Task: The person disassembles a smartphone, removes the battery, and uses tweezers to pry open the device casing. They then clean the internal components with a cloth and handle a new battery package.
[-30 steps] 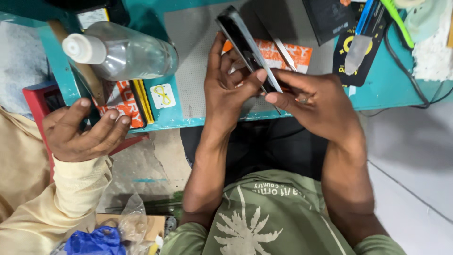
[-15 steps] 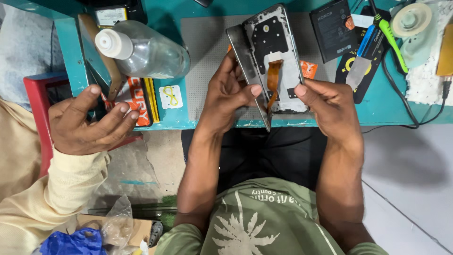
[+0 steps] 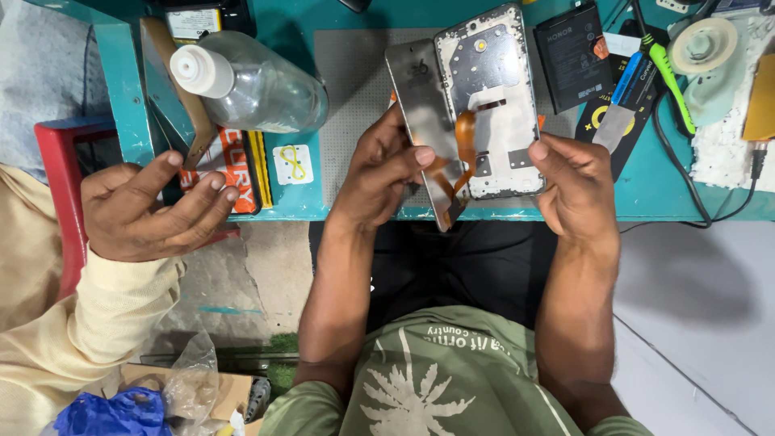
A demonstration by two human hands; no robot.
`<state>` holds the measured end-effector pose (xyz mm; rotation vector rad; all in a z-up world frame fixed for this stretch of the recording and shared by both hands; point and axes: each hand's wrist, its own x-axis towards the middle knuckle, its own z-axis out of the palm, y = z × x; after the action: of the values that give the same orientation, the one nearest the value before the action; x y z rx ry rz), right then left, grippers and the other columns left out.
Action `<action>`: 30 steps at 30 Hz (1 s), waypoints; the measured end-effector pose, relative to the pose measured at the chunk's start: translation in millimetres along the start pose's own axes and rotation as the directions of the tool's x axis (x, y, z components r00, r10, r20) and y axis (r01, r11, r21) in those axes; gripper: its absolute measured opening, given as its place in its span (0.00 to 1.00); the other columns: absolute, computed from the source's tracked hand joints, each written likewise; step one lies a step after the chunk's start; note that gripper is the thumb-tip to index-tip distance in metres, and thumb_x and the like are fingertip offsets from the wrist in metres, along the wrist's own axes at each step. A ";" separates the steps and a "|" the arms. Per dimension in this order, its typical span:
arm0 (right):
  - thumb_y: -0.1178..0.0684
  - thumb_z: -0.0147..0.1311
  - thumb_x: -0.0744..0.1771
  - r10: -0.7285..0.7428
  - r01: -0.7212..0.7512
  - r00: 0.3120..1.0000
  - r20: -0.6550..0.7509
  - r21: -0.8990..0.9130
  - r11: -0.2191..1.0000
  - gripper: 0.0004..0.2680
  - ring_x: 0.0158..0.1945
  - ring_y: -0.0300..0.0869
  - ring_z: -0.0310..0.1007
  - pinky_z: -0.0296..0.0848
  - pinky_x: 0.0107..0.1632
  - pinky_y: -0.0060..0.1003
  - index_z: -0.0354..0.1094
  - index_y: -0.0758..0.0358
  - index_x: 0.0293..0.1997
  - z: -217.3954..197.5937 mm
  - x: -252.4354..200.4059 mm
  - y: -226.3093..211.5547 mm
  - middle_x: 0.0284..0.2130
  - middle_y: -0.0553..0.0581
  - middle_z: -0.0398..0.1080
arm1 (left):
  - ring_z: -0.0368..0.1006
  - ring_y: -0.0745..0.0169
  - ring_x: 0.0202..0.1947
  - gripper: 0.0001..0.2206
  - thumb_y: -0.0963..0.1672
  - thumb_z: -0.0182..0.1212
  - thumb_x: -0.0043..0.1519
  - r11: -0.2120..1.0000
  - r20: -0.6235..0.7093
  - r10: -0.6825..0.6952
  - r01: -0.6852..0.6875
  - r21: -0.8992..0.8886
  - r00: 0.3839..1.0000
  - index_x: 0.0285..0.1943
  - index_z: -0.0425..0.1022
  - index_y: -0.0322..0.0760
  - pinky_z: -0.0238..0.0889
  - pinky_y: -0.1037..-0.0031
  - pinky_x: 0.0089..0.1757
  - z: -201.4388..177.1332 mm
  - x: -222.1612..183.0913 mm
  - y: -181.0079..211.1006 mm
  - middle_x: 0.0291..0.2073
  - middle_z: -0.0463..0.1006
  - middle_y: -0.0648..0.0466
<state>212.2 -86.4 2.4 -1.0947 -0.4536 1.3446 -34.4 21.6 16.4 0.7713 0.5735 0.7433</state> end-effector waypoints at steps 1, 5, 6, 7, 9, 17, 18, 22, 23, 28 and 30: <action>0.60 0.57 0.72 -0.017 0.015 0.999 0.037 0.056 0.998 0.10 0.38 0.37 0.74 0.68 0.42 0.30 0.71 0.83 0.54 -2.3 0.3 1.8 0.41 0.64 0.77 | 0.70 0.73 0.39 0.29 0.42 0.66 0.62 1.000 0.006 0.002 -0.002 -0.008 1.000 0.72 0.63 0.25 0.63 0.85 0.39 -1.7 -0.4 -0.8 0.44 0.77 0.52; 0.60 0.54 0.72 -0.027 0.015 0.997 0.072 0.160 0.987 0.10 0.46 0.44 0.78 0.76 0.55 0.37 0.69 0.84 0.56 -5.1 0.2 3.4 0.46 0.66 0.76 | 0.69 0.75 0.38 0.27 0.41 0.64 0.65 0.992 0.036 0.006 -0.001 -0.126 0.999 0.72 0.63 0.22 0.64 0.86 0.39 -5.6 0.0 -2.6 0.47 0.77 0.51; 0.61 0.54 0.72 -0.029 0.016 0.997 0.067 0.178 0.984 0.11 0.47 0.45 0.79 0.76 0.55 0.37 0.69 0.83 0.56 -3.9 0.4 3.1 0.46 0.67 0.76 | 0.70 0.75 0.39 0.26 0.41 0.63 0.66 0.984 0.046 0.006 0.003 -0.178 0.999 0.72 0.63 0.22 0.65 0.86 0.40 -5.2 0.1 -2.6 0.49 0.77 0.50; 0.61 0.54 0.72 -0.030 0.018 0.998 0.062 0.196 0.980 0.11 0.47 0.45 0.79 0.76 0.54 0.38 0.69 0.83 0.57 -2.5 0.7 2.5 0.46 0.67 0.76 | 0.72 0.72 0.42 0.25 0.41 0.62 0.66 0.977 0.045 -0.012 0.022 -0.214 0.999 0.71 0.62 0.22 0.67 0.84 0.43 -4.3 -0.3 -2.0 0.50 0.77 0.49; 0.60 0.54 0.71 -0.034 0.021 0.998 0.058 0.210 0.977 0.12 0.47 0.46 0.79 0.77 0.54 0.38 0.69 0.82 0.58 0.6 1.2 1.3 0.46 0.67 0.76 | 0.77 0.66 0.48 0.24 0.41 0.59 0.66 0.957 0.047 -0.049 0.060 -0.282 0.998 0.70 0.60 0.22 0.72 0.79 0.50 -2.1 -1.3 -0.4 0.52 0.77 0.46; 0.59 0.58 0.71 -0.131 0.132 0.991 -0.037 0.021 0.991 0.13 0.47 0.44 0.79 0.75 0.54 0.32 0.69 0.83 0.58 4.1 -4.9 -3.4 0.47 0.67 0.77 | 0.79 0.53 0.49 0.17 0.42 0.52 0.78 0.908 0.110 0.022 0.026 -0.417 0.994 0.70 0.60 0.20 0.74 0.67 0.51 -13.8 0.0 -23.1 0.49 0.78 0.38; 0.59 0.58 0.71 -0.148 0.148 0.988 -0.041 0.004 0.989 0.13 0.47 0.44 0.78 0.74 0.53 0.32 0.69 0.84 0.59 5.0 -6.6 -3.6 0.47 0.67 0.77 | 0.78 0.52 0.48 0.16 0.42 0.52 0.81 0.898 0.117 0.048 0.008 -0.440 0.992 0.69 0.61 0.18 0.74 0.67 0.50 -13.3 0.5 -24.4 0.47 0.78 0.37; 0.59 0.59 0.71 -0.175 0.174 0.982 -0.067 -0.026 0.984 0.14 0.47 0.42 0.77 0.71 0.51 0.30 0.69 0.83 0.60 8.0 -9.3 -1.2 0.48 0.66 0.76 | 0.77 0.57 0.54 0.22 0.44 0.53 0.71 0.954 -0.086 -0.085 0.056 -0.293 0.993 0.70 0.63 0.23 0.74 0.66 0.53 0.6 4.5 -15.5 0.55 0.78 0.43; 0.59 0.59 0.71 -0.173 0.172 0.982 -0.077 -0.023 0.985 0.14 0.47 0.42 0.76 0.71 0.51 0.30 0.69 0.82 0.60 8.6 -9.1 -0.6 0.48 0.66 0.77 | 0.77 0.57 0.54 0.21 0.43 0.54 0.71 0.972 -0.094 -0.068 0.045 -0.232 0.993 0.70 0.64 0.24 0.74 0.66 0.53 5.2 4.8 -13.2 0.55 0.78 0.43; 0.56 0.57 0.72 -0.205 0.205 0.979 0.009 -0.016 0.979 0.14 0.52 0.43 0.76 0.73 0.60 0.35 0.68 0.81 0.61 12.2 -8.7 1.2 0.51 0.65 0.76 | 0.76 0.60 0.55 0.20 0.42 0.57 0.70 0.990 -0.120 -0.020 0.003 -0.140 0.993 0.69 0.65 0.26 0.72 0.68 0.54 16.4 7.8 -8.9 0.56 0.77 0.44; 0.55 0.55 0.73 -0.199 0.199 0.980 0.030 -0.026 0.980 0.16 0.54 0.43 0.76 0.72 0.62 0.37 0.66 0.81 0.63 13.6 -8.8 -0.1 0.53 0.65 0.75 | 0.76 0.60 0.55 0.19 0.41 0.58 0.70 0.989 -0.135 -0.017 -0.003 -0.147 0.991 0.69 0.65 0.26 0.72 0.68 0.54 17.4 9.2 -9.3 0.56 0.78 0.44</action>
<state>199.2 -89.5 11.6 -1.0268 -0.5886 1.1808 -13.1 17.1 17.6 0.5848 0.6359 0.8265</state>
